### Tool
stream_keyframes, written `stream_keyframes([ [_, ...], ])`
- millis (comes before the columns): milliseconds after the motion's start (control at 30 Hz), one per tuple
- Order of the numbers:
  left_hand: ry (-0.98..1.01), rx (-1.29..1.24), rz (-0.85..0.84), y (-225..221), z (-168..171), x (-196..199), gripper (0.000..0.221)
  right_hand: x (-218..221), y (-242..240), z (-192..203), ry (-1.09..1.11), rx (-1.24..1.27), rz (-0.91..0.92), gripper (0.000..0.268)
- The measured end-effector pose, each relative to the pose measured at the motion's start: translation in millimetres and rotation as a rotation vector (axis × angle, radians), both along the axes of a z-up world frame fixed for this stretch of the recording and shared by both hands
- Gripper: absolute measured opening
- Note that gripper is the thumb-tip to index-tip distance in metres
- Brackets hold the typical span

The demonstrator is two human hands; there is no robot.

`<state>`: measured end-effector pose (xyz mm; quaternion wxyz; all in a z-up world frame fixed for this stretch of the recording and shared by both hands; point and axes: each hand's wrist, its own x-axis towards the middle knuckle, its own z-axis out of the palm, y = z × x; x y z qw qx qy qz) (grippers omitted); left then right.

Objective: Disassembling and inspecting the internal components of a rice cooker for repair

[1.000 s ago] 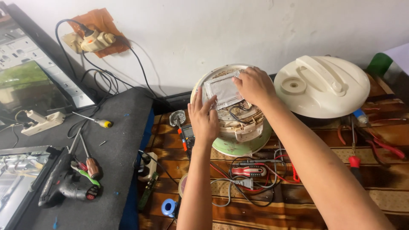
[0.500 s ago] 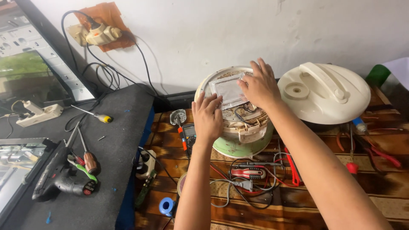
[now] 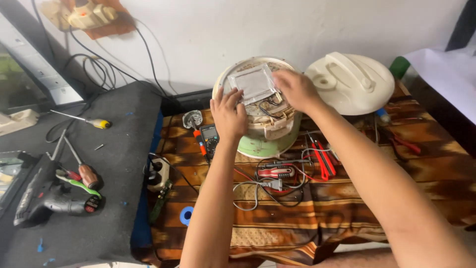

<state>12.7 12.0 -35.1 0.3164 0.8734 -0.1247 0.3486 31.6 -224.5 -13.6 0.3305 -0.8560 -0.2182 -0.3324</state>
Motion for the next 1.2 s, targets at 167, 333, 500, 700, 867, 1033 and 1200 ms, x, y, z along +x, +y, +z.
stream_keyframes([
  [167,-0.036,-0.059,-0.006,-1,-12,5,0.044,-113,-5,-36,-0.206,-0.200,-0.060,0.045],
  [333,-0.119,-0.202,-0.034,-4,-19,12,0.035,-169,-59,-152,0.204,-0.216,-0.333,0.038],
  [500,-0.122,-0.206,-0.039,-5,-13,4,0.031,-183,-73,-213,0.343,-0.745,-0.547,0.057],
  [700,-0.121,-0.176,-0.018,-7,-5,-7,0.032,-182,-74,-157,0.779,-0.516,-0.503,0.063],
  [867,-0.117,-0.225,-0.055,-7,5,-15,0.031,-207,-66,-31,1.148,-0.481,-0.589,0.057],
  [1033,-0.129,-0.268,-0.087,-9,13,-16,0.033,-239,-82,51,1.270,-0.470,-0.717,0.057],
  [1200,-0.162,-0.265,-0.079,-8,12,-15,0.034,-225,-77,84,0.874,-0.174,-0.735,0.055],
])
